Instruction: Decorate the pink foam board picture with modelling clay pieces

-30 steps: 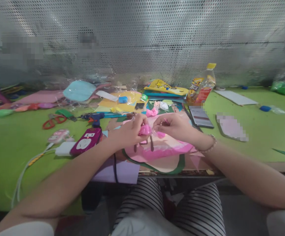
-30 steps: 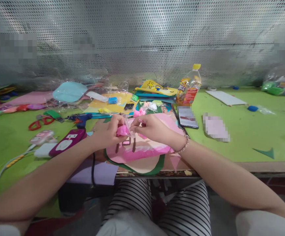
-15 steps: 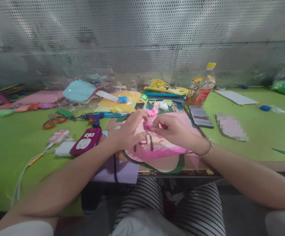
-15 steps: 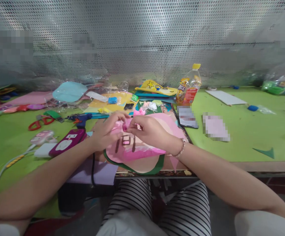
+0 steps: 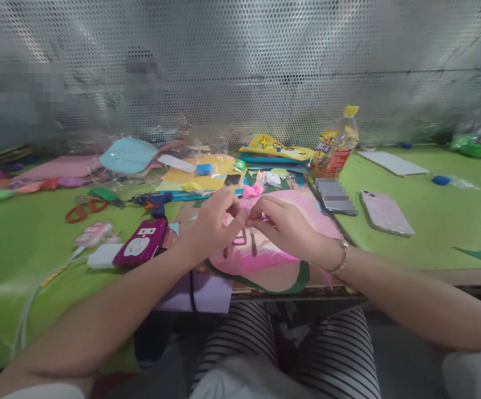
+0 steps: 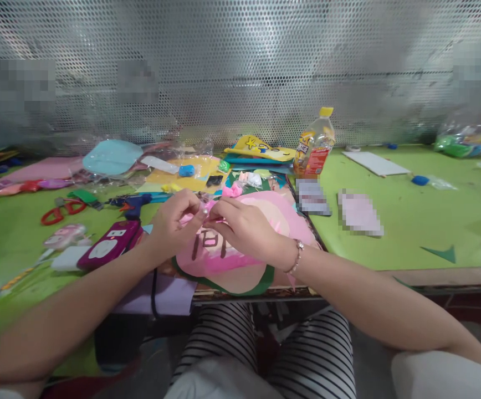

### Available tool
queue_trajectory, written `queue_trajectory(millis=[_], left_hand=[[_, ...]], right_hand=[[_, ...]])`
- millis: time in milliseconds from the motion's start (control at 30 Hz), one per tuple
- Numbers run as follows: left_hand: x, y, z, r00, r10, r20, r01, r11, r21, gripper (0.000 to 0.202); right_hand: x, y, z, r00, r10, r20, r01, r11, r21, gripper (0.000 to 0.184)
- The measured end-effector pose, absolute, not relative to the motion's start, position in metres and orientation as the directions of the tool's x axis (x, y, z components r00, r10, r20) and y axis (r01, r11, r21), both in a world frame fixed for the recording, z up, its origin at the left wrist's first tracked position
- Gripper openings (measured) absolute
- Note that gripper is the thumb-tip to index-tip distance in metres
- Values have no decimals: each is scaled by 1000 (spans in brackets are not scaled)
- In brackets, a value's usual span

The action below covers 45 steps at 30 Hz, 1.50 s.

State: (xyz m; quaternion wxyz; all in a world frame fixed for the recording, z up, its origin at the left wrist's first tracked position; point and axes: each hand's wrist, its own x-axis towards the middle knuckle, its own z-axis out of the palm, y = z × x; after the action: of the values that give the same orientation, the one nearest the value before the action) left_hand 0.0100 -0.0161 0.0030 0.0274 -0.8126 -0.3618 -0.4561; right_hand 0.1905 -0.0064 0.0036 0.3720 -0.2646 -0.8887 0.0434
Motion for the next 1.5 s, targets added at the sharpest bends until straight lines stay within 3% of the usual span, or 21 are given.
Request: queue_trajectory(millis=[133,400,667,867,967,1000,1033,1100,1233,1300,1367,1500], left_hand=[[11,-18,2,364,536,762,666,-722,189,23],[12,-23,6,403,589,701,672,-710,211,28],[7,-19,11,394,596,699,625,-732,272,24],[2,-13,14,494,590,638,601,-762,239,23],[1,-8,9,491,543,681,563,-794,228,12],[0,-7,7,477,516,712,544,-809,221,14],[0,-6,5,464,505,728,537,-814,222,32],[1,-5,1,456,569,684,583,-772,253,58],[3,-6,-1,444,767,463,728,-610,313,44],[4,-6,0,422,793,439,746,-579,329,45],[4,-5,0,411,805,428,757,-562,332,47],[4,-4,-2,430,808,403,771,-561,302,49]], right_hand=[[189,-5,1,-585,526,617,461,842,-281,7],[190,-8,2,-660,525,537,442,850,-287,11],[192,1,10,-584,602,545,345,791,-505,16],[203,9,17,-603,548,579,554,811,-190,12],[204,10,17,-603,569,559,490,817,-304,12],[204,9,18,-592,591,548,465,806,-367,12],[203,8,19,-579,614,537,446,790,-421,13],[202,6,20,-551,648,526,424,760,-492,14],[203,8,19,-508,608,610,362,793,-489,12],[205,13,15,-533,536,654,320,844,-430,4],[207,17,12,-562,496,662,303,868,-393,8],[207,19,9,-615,496,613,337,868,-364,11]])
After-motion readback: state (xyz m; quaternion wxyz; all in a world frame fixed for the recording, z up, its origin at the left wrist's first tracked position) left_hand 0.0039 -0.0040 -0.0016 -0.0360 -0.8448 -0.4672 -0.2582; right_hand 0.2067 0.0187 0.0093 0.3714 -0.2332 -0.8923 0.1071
